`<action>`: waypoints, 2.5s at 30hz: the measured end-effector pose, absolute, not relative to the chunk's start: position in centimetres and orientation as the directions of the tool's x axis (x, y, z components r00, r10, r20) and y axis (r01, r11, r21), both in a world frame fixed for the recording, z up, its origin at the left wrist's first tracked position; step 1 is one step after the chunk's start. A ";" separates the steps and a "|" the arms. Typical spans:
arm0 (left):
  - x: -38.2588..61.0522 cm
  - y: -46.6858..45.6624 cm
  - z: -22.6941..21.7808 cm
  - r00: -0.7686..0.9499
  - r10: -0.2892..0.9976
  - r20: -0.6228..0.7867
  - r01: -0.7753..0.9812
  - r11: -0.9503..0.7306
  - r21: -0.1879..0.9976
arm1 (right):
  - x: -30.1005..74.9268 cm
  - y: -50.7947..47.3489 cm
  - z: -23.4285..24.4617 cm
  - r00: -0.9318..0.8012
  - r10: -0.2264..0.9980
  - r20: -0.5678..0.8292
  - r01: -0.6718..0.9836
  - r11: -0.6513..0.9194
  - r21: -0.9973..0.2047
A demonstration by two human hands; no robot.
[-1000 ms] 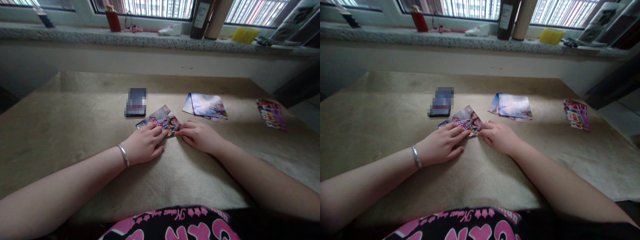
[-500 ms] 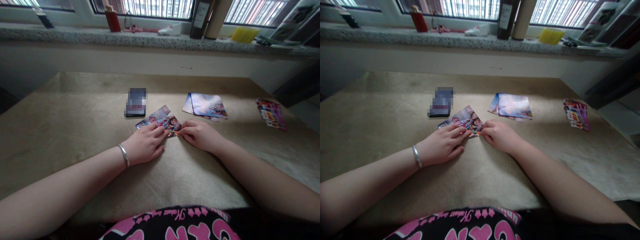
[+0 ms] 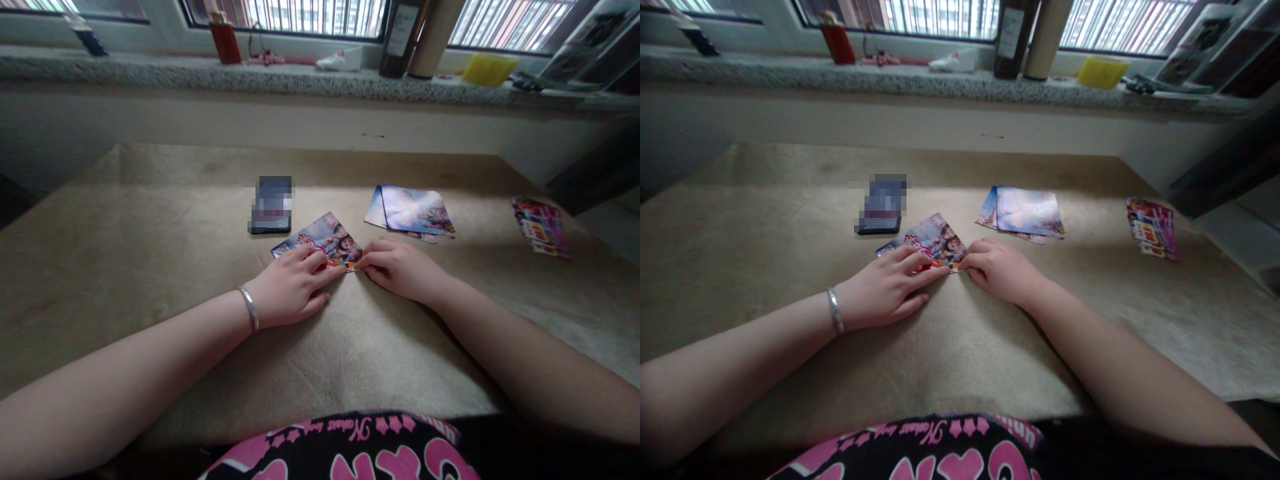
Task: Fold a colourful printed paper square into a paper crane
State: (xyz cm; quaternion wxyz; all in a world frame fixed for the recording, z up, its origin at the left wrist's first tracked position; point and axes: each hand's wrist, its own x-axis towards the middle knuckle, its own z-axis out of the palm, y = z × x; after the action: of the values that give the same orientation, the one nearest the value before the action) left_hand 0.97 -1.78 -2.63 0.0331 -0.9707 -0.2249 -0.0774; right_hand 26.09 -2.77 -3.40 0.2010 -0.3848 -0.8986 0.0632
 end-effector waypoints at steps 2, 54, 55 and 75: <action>0.9 -1.8 -2.6 0.882 0.442 0.161 0.452 -0.892 -0.028 | 26.1 -2.8 -3.4 -0.633 0.705 0.320 0.661 0.707 -0.251; 0.8 -1.8 -2.7 0.884 0.448 0.133 0.455 -0.890 -0.025 | 27.8 -3.0 -0.6 -0.698 0.710 0.090 0.715 0.698 0.046; 0.8 -1.8 -2.7 0.884 0.449 0.132 0.456 -0.890 -0.024 | 27.9 -3.0 -0.6 -0.696 0.713 0.084 0.717 0.695 0.046; 0.8 -1.8 -2.9 0.884 0.449 0.130 0.453 -0.891 -0.007 | 28.9 -2.8 -1.1 -0.687 0.701 0.192 0.711 0.703 -0.023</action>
State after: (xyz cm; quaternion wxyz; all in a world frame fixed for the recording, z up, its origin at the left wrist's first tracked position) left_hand 0.75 -1.77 -2.90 0.0188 -0.9704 -0.2323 -0.0626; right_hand 28.89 -2.81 -1.09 0.0935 -0.3844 -0.9180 -0.0268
